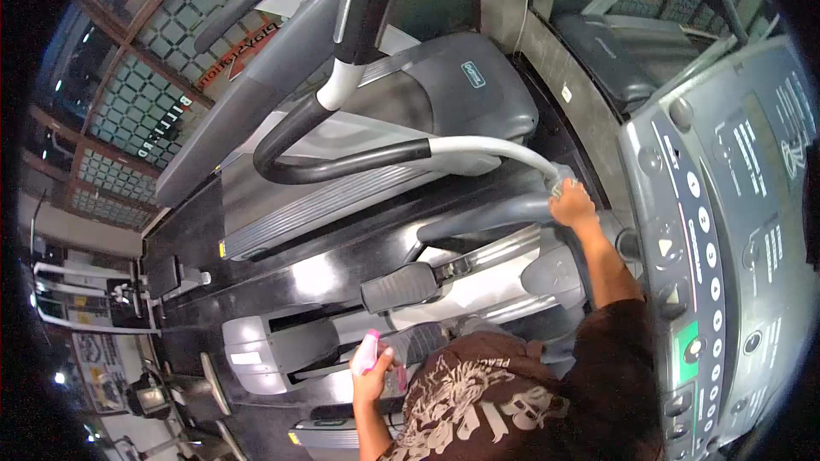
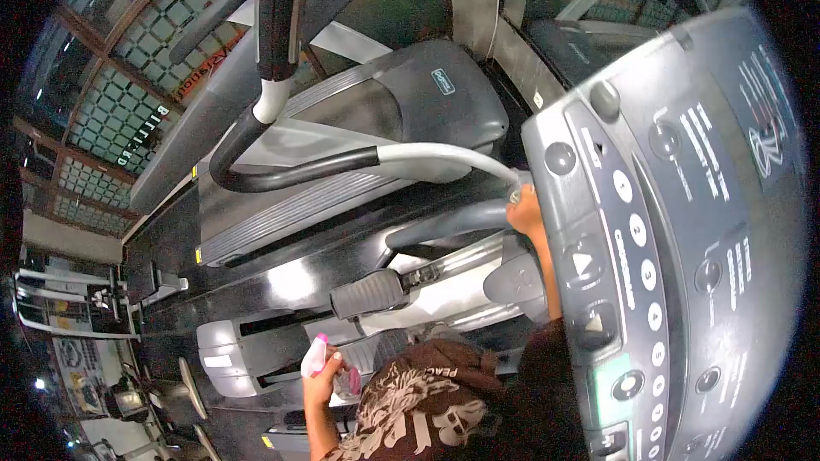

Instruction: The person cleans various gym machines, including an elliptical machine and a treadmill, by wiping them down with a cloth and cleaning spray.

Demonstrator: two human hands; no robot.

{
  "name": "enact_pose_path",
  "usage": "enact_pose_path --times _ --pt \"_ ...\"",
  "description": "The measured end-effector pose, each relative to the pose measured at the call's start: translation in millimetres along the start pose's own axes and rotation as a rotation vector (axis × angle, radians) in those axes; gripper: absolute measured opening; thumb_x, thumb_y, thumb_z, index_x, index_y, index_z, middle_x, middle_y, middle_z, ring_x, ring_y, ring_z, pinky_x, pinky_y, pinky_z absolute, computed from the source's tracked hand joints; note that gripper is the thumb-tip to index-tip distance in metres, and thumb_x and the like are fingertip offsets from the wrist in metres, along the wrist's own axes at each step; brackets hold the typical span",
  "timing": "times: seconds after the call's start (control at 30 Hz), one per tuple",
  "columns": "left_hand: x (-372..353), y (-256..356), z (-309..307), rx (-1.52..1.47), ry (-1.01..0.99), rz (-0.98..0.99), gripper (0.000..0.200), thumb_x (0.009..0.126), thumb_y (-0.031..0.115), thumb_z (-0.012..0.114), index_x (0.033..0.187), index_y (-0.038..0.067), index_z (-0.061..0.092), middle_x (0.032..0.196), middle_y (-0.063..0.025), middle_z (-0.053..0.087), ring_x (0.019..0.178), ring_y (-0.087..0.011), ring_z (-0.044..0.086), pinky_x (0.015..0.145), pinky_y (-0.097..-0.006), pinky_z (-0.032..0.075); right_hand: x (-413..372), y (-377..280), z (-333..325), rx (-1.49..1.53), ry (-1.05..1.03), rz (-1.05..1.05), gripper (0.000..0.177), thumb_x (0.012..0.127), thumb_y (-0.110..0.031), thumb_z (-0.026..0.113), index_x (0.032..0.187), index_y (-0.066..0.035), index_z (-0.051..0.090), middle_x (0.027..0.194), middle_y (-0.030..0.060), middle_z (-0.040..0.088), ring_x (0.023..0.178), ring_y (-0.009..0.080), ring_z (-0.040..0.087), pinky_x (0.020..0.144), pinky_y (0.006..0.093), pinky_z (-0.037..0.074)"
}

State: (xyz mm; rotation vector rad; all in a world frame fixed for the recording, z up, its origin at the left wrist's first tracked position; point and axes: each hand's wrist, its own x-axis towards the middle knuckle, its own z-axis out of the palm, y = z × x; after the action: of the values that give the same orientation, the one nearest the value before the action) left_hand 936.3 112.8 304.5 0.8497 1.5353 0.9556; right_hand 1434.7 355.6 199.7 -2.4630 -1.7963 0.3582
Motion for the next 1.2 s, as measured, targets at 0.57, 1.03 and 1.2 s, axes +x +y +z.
enact_pose_path --times 0.57,1.03,1.2 --pt "1 4 9 0.016 0.000 0.028 0.019 0.085 0.008 0.074 0.097 -0.001 0.062 0.076 -0.0053 0.066 0.064 -0.0116 0.062 0.059 -0.0263 0.050 -32 -3 44 -0.364 0.119 -0.159 0.042 0.083 -0.014 0.064 0.125 -0.013 0.059 0.131 0.0158 0.052 0.108 0.0344 0.057 0.084 0.0416 0.053" --pt "23 14 19 0.144 -0.118 0.077 0.021 0.084 0.013 0.077 0.094 0.000 0.064 0.074 -0.0027 0.065 0.066 -0.0096 0.058 0.064 -0.0269 0.049 -21 -10 65 -0.413 0.298 -0.078 0.043 0.086 -0.017 0.059 0.128 -0.017 0.060 0.145 0.0082 0.045 0.109 0.0326 0.051 0.092 0.0461 0.042" --pt "49 24 31 0.153 -0.143 0.182 0.020 0.085 0.013 0.076 0.096 0.001 0.065 0.074 -0.0027 0.064 0.066 -0.0092 0.058 0.061 -0.0260 0.048 -43 -30 65 -0.312 0.231 -0.099 0.044 0.081 -0.013 0.064 0.125 -0.016 0.061 0.132 0.0077 0.050 0.107 0.0325 0.052 0.087 0.0433 0.045"
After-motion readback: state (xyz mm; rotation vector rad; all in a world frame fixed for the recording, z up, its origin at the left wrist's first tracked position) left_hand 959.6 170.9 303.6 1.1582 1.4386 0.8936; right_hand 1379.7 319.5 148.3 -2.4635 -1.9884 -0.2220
